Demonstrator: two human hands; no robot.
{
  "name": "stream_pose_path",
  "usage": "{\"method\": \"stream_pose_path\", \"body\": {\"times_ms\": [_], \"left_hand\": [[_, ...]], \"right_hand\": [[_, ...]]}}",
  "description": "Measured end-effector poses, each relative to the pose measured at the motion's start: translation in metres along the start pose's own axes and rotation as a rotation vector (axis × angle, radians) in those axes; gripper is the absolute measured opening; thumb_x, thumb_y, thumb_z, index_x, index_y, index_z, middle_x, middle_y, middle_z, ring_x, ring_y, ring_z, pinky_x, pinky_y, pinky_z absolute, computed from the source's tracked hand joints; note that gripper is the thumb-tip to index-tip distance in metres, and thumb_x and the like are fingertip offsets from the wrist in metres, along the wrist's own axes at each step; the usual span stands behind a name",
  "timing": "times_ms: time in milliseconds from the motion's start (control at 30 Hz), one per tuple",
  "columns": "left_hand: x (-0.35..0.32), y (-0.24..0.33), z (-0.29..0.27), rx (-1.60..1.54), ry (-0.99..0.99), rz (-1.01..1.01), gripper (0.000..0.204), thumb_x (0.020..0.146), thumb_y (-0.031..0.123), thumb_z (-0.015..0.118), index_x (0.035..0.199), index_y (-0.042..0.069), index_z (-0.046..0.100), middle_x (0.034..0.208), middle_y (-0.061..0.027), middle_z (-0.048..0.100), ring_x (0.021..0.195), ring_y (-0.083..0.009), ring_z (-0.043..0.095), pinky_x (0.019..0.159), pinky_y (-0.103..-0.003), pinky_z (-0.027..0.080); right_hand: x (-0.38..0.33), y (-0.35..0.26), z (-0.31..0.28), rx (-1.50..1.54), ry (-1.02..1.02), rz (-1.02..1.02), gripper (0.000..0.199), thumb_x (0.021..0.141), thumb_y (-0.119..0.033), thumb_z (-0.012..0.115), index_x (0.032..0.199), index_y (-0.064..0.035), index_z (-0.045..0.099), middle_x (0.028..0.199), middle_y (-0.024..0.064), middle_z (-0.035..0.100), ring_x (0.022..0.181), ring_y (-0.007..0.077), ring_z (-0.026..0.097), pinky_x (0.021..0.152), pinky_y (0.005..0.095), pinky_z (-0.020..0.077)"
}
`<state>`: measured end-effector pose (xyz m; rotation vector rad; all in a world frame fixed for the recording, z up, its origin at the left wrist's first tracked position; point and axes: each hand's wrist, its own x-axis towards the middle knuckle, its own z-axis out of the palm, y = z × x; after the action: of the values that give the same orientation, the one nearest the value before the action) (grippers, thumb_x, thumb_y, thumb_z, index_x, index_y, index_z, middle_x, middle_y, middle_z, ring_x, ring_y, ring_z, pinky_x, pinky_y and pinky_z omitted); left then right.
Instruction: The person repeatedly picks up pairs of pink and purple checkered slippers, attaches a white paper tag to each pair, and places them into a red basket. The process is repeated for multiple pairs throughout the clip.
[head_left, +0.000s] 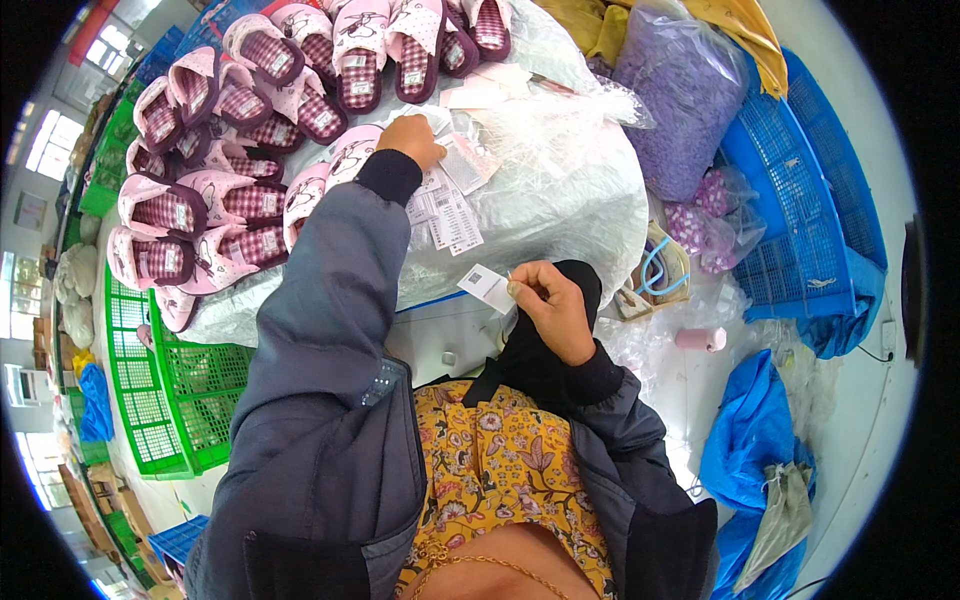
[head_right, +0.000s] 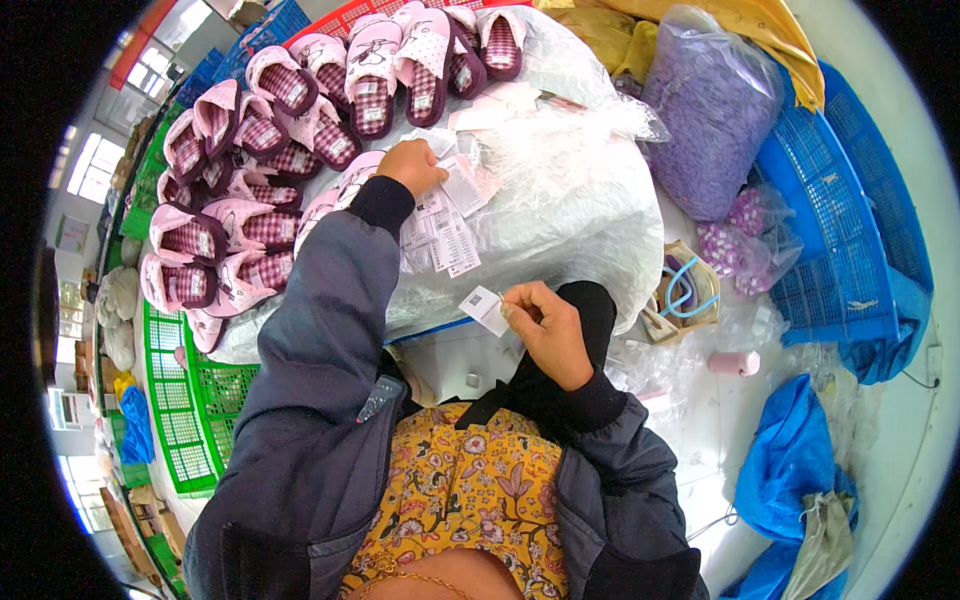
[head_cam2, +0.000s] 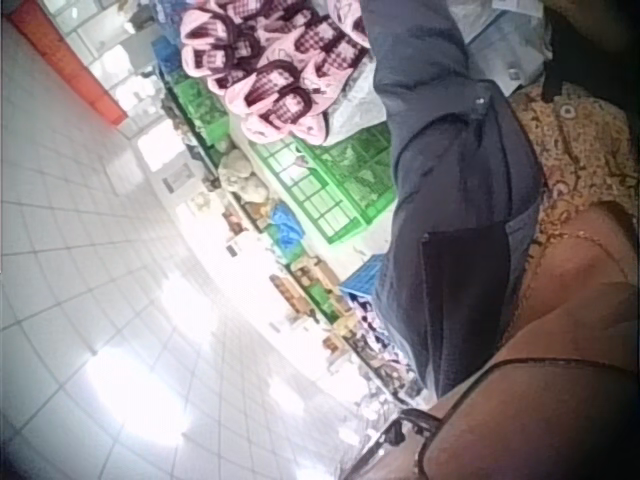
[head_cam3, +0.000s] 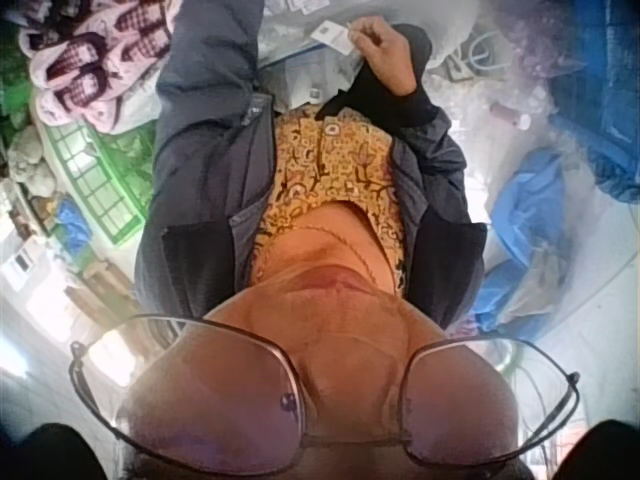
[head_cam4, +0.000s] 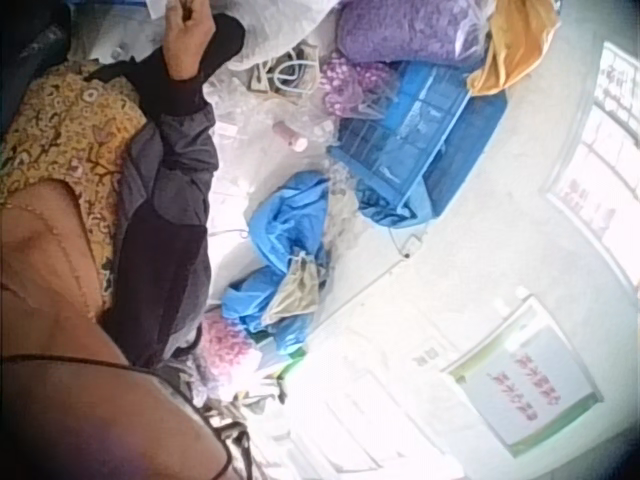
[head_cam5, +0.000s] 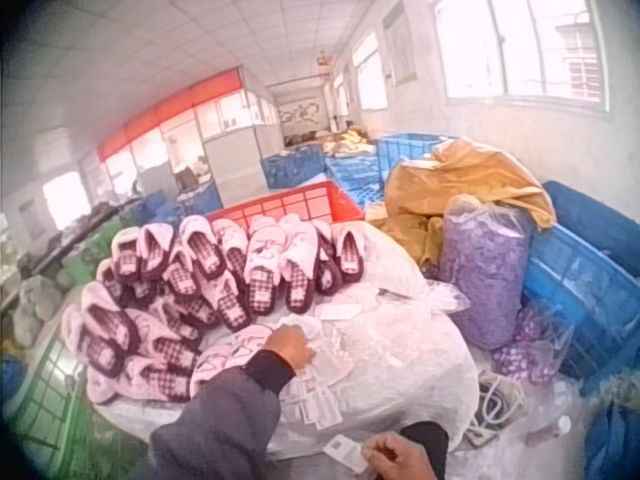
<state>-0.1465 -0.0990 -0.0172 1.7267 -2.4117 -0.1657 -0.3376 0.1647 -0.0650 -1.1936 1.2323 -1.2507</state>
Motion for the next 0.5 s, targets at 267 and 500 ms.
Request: {"method": "stream_pose_path", "body": {"times_ms": [267, 500], "left_hand": [[0.015, -0.012, -0.034, -0.228, -0.361, 0.075, 0.029, 0.076, 0.031, 0.075, 0.079, 0.002, 0.071, 0.072, -0.0131, 0.068, 0.066, -0.0252, 0.065, 0.062, -0.038, 0.050], [-0.004, -0.028, -0.034, -0.178, -0.126, 0.230, 0.027, 0.083, 0.025, 0.067, 0.083, -0.002, 0.070, 0.072, -0.0143, 0.067, 0.061, -0.0237, 0.064, 0.059, -0.039, 0.050]], "right_hand": [[-0.008, -0.002, 0.001, 0.031, 0.008, 0.014, 0.009, 0.091, -0.005, 0.066, 0.099, -0.0012, 0.064, 0.081, -0.0024, 0.061, 0.072, 0.0036, 0.053, 0.065, 0.0207, 0.0445], [-0.013, -0.012, 0.007, 0.022, -0.044, 0.017, 0.008, 0.093, -0.004, 0.064, 0.100, -0.0004, 0.063, 0.087, -0.0036, 0.060, 0.078, 0.0028, 0.053, 0.070, 0.0190, 0.0435]]}}
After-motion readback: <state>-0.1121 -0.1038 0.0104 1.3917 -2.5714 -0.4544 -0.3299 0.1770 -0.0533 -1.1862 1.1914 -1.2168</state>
